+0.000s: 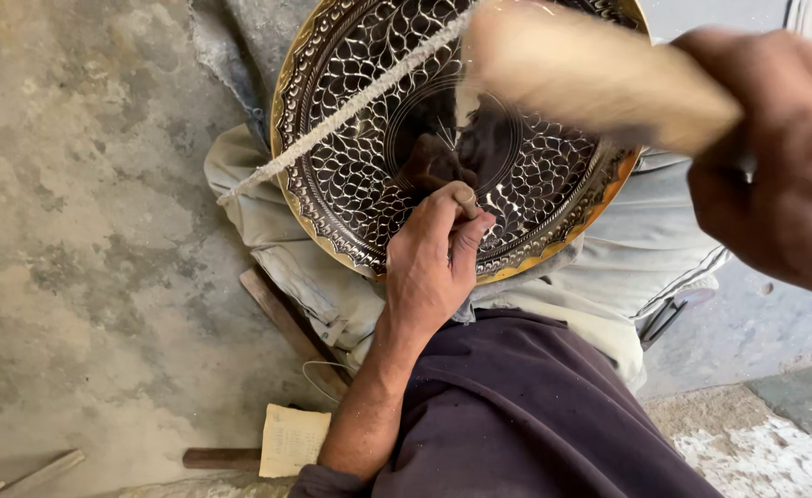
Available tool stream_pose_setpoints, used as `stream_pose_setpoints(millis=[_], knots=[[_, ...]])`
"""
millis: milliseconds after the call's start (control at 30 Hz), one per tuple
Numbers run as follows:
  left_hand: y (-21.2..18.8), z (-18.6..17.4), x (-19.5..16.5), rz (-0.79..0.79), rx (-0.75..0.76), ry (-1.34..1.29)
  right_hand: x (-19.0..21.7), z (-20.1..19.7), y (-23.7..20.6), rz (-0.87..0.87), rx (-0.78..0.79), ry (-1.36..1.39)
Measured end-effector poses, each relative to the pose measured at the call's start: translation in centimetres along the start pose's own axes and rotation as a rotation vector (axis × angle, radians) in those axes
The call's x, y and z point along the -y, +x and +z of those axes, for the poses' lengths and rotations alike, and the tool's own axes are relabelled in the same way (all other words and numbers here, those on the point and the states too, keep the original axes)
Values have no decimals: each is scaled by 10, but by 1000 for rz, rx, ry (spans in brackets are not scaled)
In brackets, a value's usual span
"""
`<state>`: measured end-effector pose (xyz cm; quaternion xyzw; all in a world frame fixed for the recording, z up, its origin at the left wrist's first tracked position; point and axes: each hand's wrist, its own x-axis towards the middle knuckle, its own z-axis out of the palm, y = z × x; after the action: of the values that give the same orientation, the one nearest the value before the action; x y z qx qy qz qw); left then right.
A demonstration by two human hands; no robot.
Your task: The person sits on the floor with a decorative brass tray on their lap, holds a small punch against the tray's patterned surface, and repeatedly strikes the punch with a wooden mallet to chase the design, repositioning the punch between strikes.
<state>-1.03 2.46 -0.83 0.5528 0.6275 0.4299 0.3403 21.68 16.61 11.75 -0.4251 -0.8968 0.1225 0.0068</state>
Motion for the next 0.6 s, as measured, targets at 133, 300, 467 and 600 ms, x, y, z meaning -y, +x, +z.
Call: stream_pose_setpoints(millis=[133,300,467,600], knots=[[1,0,-1,17,11,-23,-1,1,-2,-94,-33,-59],[1,0,-1,31,-13,12,4,-1,5,-147,-28,-151],[2,1,1,49,-7,31,11,-10,15,-134,17,-169],[4,1,1,0,20,26,15,-10,18,53,58,80]])
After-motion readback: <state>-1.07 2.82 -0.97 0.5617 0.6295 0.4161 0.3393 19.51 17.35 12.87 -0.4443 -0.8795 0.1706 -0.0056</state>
